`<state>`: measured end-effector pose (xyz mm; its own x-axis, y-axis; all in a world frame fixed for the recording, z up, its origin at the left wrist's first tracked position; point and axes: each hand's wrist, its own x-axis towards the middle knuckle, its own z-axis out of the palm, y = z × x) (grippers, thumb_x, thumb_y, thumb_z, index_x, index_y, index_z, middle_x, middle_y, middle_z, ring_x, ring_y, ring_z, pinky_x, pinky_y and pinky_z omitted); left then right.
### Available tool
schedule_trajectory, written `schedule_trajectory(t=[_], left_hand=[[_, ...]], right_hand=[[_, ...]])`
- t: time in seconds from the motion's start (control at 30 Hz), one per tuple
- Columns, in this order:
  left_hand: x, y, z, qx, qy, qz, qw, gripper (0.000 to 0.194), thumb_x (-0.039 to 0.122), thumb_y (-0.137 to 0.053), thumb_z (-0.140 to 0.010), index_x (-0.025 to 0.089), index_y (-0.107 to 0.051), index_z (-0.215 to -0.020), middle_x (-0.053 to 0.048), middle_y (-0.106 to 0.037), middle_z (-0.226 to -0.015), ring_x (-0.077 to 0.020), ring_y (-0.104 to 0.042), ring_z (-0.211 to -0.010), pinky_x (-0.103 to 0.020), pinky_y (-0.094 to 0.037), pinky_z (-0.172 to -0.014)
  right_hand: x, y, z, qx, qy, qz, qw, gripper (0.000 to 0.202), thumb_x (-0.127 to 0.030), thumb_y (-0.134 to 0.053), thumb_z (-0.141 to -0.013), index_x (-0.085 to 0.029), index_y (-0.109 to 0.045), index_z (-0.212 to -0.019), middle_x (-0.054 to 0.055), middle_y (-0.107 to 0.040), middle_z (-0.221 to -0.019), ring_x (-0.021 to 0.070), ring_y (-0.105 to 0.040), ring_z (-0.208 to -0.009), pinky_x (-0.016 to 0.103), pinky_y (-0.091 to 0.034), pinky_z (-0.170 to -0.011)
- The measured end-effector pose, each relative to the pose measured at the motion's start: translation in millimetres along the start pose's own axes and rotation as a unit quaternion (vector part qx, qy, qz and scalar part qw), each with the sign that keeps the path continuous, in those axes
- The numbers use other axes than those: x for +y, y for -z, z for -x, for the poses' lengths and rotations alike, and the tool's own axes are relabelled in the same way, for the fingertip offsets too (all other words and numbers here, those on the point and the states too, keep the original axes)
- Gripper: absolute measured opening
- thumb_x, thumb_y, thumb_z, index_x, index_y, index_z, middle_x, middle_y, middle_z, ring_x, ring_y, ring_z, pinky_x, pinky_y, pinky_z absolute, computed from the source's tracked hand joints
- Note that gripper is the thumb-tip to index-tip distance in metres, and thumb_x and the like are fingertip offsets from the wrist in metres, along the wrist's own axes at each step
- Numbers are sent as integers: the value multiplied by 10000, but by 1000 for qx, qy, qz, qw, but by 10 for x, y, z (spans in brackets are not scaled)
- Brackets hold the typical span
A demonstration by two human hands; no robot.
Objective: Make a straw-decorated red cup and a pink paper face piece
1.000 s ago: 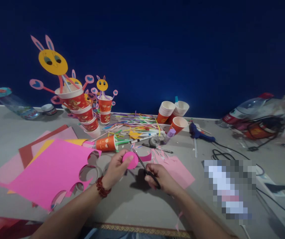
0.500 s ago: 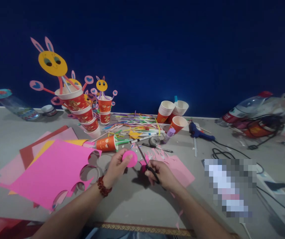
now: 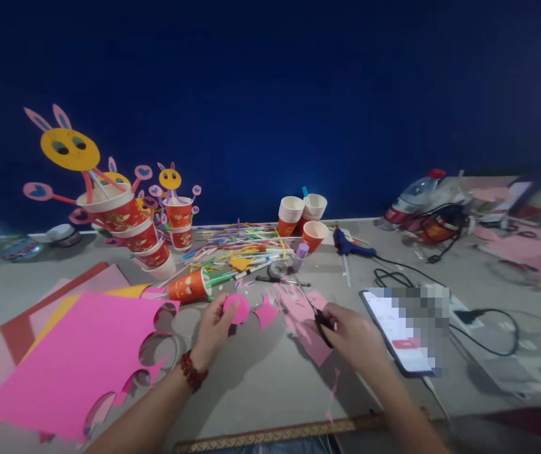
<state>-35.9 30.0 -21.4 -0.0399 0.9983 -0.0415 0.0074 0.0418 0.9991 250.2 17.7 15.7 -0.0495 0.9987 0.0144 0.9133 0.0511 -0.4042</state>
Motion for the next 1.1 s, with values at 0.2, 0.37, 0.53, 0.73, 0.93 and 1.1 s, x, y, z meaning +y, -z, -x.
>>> schedule_trajectory(t=[0.2,0.37,0.53,0.73,0.93,1.1], left_hand=[[35,-44,26,-20,6,5,1000,303,467,-679,-802,197,-561,-731,46,-516,-643,-110,-468,-564,-188,-389,-496],[15,-67,54,-34,14,3,999,340,513,-649,-827,193,-559,-756,52,-507,-630,-102,-464,-531,-185,-390,-474],[4,-70,45,-39,16,0,999,394,552,-666,-812,188,-547,-718,59,-472,-610,-95,-434,-515,-183,-374,-459],[7,-72,39,-38,27,7,999,417,586,-678,-792,191,-559,-737,52,-489,-625,-106,-455,-525,-197,-411,-465],[-3,-79,28,-28,43,12,999,408,579,-706,-772,189,-587,-754,46,-513,-642,-113,-479,-544,-204,-449,-488],[-71,-55,6,-29,41,18,999,362,547,-697,-802,200,-594,-777,44,-528,-654,-116,-481,-549,-200,-449,-486]], right_hand=[[330,37,158,-48,-121,124,984,174,-381,-576,-921,-228,-531,-852,17,-649,-666,206,-604,-602,266,-201,-513],[315,77,119,-71,-95,77,990,101,-269,-633,-842,-227,-547,-810,-2,-652,-705,184,-608,-663,259,-228,-528],[501,156,132,-70,-60,-1,996,237,-475,-595,-876,-240,-599,-841,7,-684,-794,201,-627,-702,270,-362,-572],[1044,178,169,161,-146,201,955,622,-607,-554,-851,-140,-554,-1261,208,-668,-1179,388,-623,-1055,451,-479,-861],[1350,96,144,96,-228,155,956,864,-719,-541,-811,-131,-416,-1432,215,-630,-1294,416,-605,-1157,470,-501,-863],[1478,48,81,117,-195,109,968,915,-710,-587,-791,-147,-366,-1478,197,-638,-1316,416,-595,-1189,477,-481,-915]])
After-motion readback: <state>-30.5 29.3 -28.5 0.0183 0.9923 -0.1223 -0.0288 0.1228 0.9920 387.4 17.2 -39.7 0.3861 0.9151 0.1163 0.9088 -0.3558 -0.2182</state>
